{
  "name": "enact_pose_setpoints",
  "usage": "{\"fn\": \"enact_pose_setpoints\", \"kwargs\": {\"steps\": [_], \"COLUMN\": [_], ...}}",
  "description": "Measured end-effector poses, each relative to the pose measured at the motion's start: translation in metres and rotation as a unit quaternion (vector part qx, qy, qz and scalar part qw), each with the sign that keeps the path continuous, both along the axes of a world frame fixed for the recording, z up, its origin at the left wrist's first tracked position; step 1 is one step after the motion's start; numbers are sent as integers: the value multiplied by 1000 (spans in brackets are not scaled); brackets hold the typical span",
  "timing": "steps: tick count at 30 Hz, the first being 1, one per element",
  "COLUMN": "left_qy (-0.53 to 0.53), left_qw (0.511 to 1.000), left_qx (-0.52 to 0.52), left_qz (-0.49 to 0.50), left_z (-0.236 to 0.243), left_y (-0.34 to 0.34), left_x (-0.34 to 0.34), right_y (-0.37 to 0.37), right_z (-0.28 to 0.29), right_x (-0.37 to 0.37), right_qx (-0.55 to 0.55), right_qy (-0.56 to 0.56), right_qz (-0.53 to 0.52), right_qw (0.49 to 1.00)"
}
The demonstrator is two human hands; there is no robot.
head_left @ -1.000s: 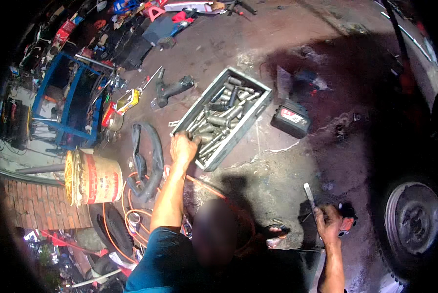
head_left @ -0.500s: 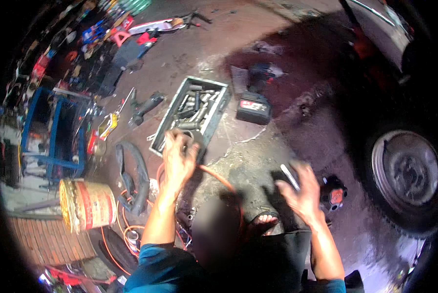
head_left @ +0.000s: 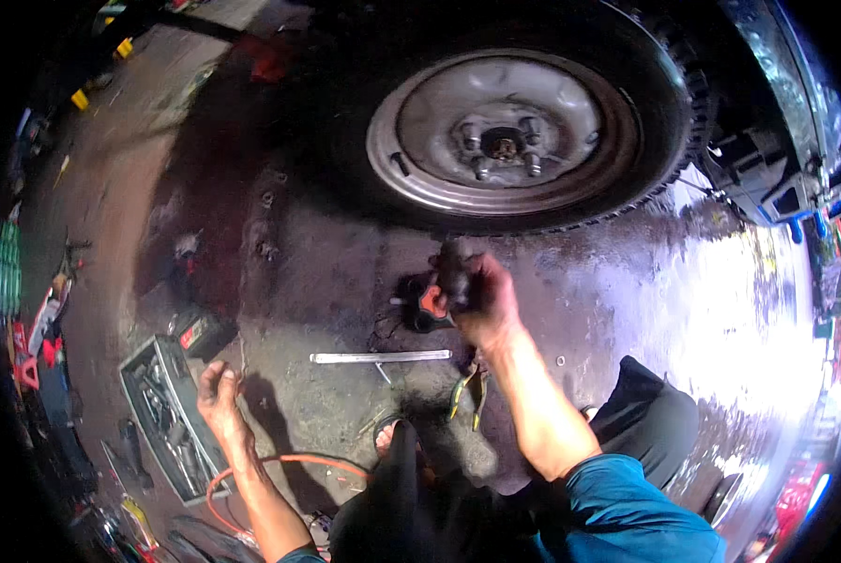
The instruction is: The person removes a wheel hub cap with a metal bar, extracts a cotter pin with pliers, and unscrews an axle nut using an impact wrench. Then, the person attaches a hub puller tool onto the wheel hub by hand.
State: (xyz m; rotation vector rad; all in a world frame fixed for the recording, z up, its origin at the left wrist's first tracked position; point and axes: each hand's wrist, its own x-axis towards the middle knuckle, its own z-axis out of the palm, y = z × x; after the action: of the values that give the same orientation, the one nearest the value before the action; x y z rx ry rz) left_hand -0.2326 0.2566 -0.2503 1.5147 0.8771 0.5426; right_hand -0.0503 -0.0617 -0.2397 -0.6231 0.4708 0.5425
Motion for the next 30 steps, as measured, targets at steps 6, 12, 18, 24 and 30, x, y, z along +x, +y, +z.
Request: {"fn": "enact_pose_setpoints", "kwargs": {"steps": [6,12,18,24,30], "left_qy": [12,-9,7,2,48], "left_qw": [998,995,998,995,997], "left_qx": [-50,-88,-66,-98,-62], "left_qz": [-28,-39,-14,-7,27], "left_z": [-22,-30,-33,-40,-29], "left_y": [-13,-24,-14,-23,-6], "left_x": [4,9,2,9,-4], "right_y": [-21,-32,-20,-32,17], "right_z": [33,9,47,28,37], "right_x": [65,81,87,103,115], "right_qx": [81,125,65,248,-18], "right_qy": [-148,-95,-115,-72,-51], "right_qz": [-97,-74,-103,-103,-212], "right_qw": [981,985,986,961,976]}}
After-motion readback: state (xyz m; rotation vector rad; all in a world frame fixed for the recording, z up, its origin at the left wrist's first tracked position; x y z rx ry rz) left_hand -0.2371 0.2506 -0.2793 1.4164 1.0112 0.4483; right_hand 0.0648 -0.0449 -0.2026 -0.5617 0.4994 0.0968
